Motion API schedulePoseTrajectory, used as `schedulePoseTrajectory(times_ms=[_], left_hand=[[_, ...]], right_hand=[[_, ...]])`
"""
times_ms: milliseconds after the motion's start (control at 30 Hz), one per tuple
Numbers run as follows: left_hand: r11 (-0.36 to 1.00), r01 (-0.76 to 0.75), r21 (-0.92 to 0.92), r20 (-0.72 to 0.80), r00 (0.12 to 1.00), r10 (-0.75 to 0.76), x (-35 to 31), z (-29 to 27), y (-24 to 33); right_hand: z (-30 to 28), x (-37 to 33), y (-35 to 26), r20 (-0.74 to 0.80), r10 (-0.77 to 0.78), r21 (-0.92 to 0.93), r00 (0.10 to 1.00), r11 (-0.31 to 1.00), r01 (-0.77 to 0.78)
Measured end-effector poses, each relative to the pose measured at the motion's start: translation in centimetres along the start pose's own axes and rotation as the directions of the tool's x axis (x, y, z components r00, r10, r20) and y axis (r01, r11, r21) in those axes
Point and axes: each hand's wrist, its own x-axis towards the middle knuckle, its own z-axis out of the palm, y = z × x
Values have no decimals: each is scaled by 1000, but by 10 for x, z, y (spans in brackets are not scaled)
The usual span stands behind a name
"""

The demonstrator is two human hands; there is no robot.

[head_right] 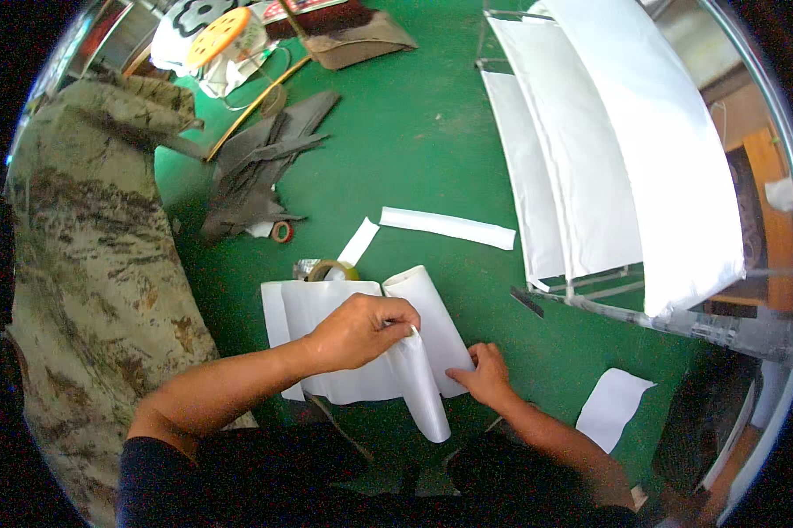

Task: The person folds a large white sheet of material, cuts it with a knife, and then tapes it onto a metal frame. The person handles the material and tools while sitting on the floor in a cluttered room.

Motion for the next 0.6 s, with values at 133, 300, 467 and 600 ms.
schedulePoseTrajectory(times_ms=[133,300,467,600], left_hand=[[991,136,4,60,989,-136,-24,-18,29],[988,28,-149,-228,972,-62,-66,-53,47],[935,4,-354,-504,842,-194,-59,-104,8],[894,37,-446,-546,780,-304,-38,-137,-30]], right_hand=[[-9,0,-10,155,-25,313,988,949,-25],[-73,53,-80,391,-202,357,898,932,54],[-94,153,-142,540,-273,390,796,919,50],[-88,213,-159,309,-202,275,929,954,116]])
